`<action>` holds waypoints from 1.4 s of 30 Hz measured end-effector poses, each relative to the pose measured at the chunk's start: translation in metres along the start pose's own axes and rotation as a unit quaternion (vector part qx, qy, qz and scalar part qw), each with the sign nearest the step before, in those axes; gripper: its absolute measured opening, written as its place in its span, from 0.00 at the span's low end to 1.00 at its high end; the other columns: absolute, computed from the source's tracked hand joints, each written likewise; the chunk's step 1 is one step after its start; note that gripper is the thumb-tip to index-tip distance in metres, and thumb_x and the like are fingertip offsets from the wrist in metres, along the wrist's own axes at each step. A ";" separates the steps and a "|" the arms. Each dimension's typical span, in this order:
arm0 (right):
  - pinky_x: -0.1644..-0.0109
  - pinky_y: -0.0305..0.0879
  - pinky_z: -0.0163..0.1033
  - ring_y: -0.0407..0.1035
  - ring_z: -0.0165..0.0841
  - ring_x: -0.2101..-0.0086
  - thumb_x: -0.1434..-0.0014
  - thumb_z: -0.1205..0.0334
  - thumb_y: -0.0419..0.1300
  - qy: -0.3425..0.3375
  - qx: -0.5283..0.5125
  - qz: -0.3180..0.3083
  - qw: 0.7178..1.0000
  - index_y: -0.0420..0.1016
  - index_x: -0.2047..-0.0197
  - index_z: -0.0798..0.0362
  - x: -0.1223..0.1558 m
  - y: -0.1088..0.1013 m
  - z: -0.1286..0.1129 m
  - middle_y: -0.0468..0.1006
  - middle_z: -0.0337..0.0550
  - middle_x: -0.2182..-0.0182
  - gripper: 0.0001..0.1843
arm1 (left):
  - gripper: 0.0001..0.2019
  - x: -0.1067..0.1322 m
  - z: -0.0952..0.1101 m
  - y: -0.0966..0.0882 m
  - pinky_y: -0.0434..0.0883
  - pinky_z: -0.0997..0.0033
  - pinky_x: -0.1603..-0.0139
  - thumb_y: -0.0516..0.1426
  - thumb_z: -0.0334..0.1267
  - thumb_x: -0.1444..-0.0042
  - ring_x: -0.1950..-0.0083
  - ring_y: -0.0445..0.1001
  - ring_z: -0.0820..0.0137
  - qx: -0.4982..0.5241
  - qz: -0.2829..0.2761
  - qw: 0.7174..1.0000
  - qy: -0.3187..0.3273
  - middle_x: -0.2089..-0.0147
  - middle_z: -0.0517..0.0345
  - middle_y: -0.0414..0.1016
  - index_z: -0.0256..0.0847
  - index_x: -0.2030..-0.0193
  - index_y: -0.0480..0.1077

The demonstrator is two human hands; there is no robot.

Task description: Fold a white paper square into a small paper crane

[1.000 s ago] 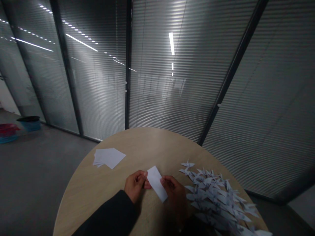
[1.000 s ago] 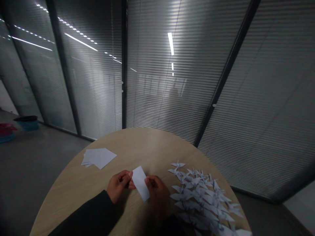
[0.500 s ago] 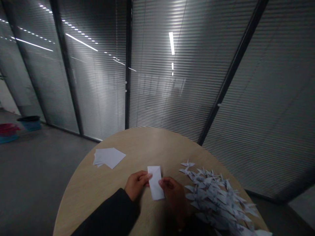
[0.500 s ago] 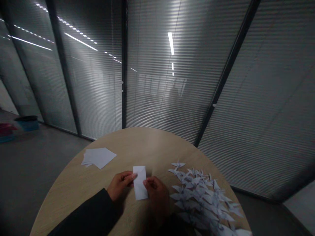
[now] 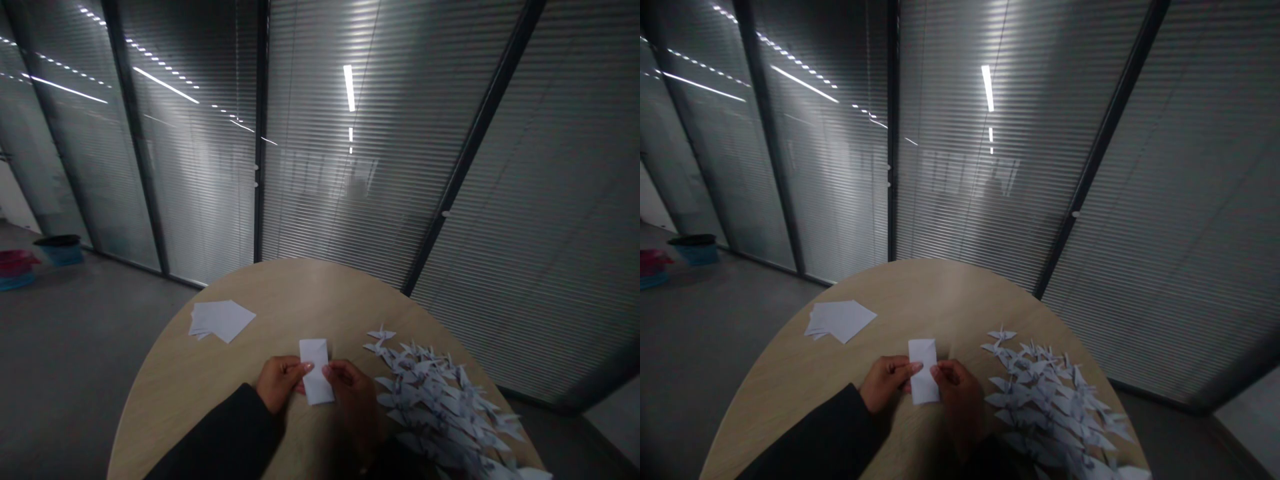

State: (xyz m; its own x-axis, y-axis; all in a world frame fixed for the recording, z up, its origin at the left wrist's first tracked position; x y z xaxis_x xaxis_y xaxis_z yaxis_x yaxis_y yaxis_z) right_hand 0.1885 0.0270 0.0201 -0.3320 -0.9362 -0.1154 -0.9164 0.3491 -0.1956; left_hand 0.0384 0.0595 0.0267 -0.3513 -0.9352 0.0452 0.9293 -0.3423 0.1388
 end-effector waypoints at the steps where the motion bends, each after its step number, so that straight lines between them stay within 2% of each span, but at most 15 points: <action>1: 0.68 0.69 0.37 0.75 0.39 0.70 0.55 0.49 0.62 0.000 -0.001 0.008 1.000 0.78 0.72 0.51 0.000 -0.002 0.000 0.82 0.43 0.74 0.14 | 0.28 0.000 -0.003 0.003 0.68 0.71 0.73 0.63 0.63 0.70 0.80 0.68 0.72 0.004 -0.015 1.000 -0.007 0.83 0.60 0.71 0.34 0.82 0.72; 5: 0.69 0.69 0.37 0.76 0.40 0.71 0.56 0.49 0.63 0.010 -0.001 0.012 1.000 0.78 0.72 0.52 -0.002 -0.003 0.005 0.82 0.44 0.74 0.14 | 0.28 0.000 -0.009 0.008 0.68 0.71 0.73 0.62 0.64 0.66 0.80 0.68 0.72 -0.020 -0.058 0.998 -0.009 0.83 0.60 0.71 0.34 0.81 0.73; 11: 0.67 0.69 0.37 0.76 0.40 0.69 0.55 0.48 0.63 -0.001 -0.017 -0.009 1.000 0.78 0.71 0.52 -0.002 0.001 0.003 0.82 0.44 0.73 0.15 | 0.28 0.001 -0.001 0.004 0.65 0.73 0.77 0.59 0.64 0.61 0.82 0.67 0.72 -0.078 -0.039 0.996 0.030 0.86 0.61 0.68 0.35 0.83 0.70; 14: 0.69 0.69 0.37 0.75 0.39 0.71 0.56 0.48 0.63 0.011 -0.017 -0.005 1.000 0.77 0.71 0.52 -0.002 -0.001 0.004 0.81 0.44 0.74 0.15 | 0.29 0.002 -0.003 0.007 0.66 0.72 0.77 0.58 0.66 0.62 0.82 0.67 0.72 -0.068 -0.054 0.996 0.015 0.85 0.60 0.69 0.35 0.82 0.71; 19: 0.71 0.68 0.36 0.75 0.38 0.72 0.57 0.48 0.63 0.017 -0.047 0.002 0.999 0.77 0.72 0.52 -0.001 -0.002 0.000 0.81 0.42 0.75 0.15 | 0.30 0.007 -0.004 0.019 0.68 0.72 0.74 0.58 0.64 0.59 0.80 0.70 0.71 -0.075 -0.116 0.990 0.010 0.81 0.55 0.74 0.32 0.78 0.75; 22: 0.71 0.68 0.35 0.75 0.38 0.72 0.57 0.49 0.63 0.015 -0.054 -0.001 0.998 0.77 0.72 0.52 0.000 0.000 -0.002 0.81 0.42 0.75 0.15 | 0.31 0.008 -0.008 0.020 0.69 0.70 0.75 0.57 0.64 0.57 0.80 0.71 0.70 -0.068 -0.122 0.990 -0.006 0.80 0.52 0.75 0.31 0.76 0.75; 27: 0.71 0.68 0.36 0.74 0.38 0.73 0.59 0.48 0.64 0.016 -0.050 0.008 0.999 0.77 0.73 0.52 -0.001 -0.003 -0.004 0.81 0.43 0.76 0.15 | 0.31 0.007 -0.015 0.020 0.71 0.69 0.73 0.58 0.65 0.60 0.78 0.74 0.68 -0.043 -0.123 0.991 -0.026 0.79 0.51 0.76 0.31 0.76 0.75; 30: 0.71 0.68 0.36 0.74 0.38 0.73 0.59 0.48 0.64 0.018 -0.058 0.024 0.998 0.77 0.74 0.52 0.000 -0.007 -0.007 0.81 0.43 0.76 0.15 | 0.29 0.008 -0.019 0.025 0.73 0.68 0.70 0.60 0.64 0.62 0.76 0.76 0.67 -0.028 -0.146 0.988 -0.041 0.77 0.51 0.78 0.32 0.76 0.74; 37: 0.69 0.69 0.36 0.75 0.39 0.72 0.61 0.49 0.64 0.020 -0.067 0.032 0.997 0.77 0.75 0.52 0.002 -0.009 -0.015 0.81 0.43 0.76 0.14 | 0.28 0.011 -0.026 0.025 0.69 0.72 0.81 0.61 0.64 0.63 0.83 0.73 0.69 -0.008 -0.136 0.988 -0.074 0.84 0.55 0.74 0.35 0.78 0.69; 42: 0.69 0.68 0.36 0.74 0.39 0.72 0.59 0.48 0.63 0.017 -0.042 0.039 0.998 0.77 0.74 0.52 0.002 -0.013 -0.016 0.81 0.43 0.75 0.15 | 0.27 0.010 -0.026 0.030 0.72 0.69 0.74 0.62 0.62 0.64 0.78 0.76 0.67 0.004 -0.161 0.985 -0.063 0.81 0.52 0.77 0.34 0.77 0.71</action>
State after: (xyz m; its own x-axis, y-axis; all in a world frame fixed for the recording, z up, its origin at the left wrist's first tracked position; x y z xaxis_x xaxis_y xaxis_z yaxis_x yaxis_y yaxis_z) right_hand 0.1961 0.0200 0.0383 -0.4091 -0.9077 -0.0937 -0.9025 0.4177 -0.1053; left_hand 0.0654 0.0378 0.0060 -0.6397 -0.7593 0.1191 0.7664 -0.6186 0.1731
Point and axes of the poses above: each hand's wrist, its own x-axis away from the middle knuckle, its own y-axis out of the palm, z = x × y, the point moved 9 cm from there along -x, towards the middle knuckle
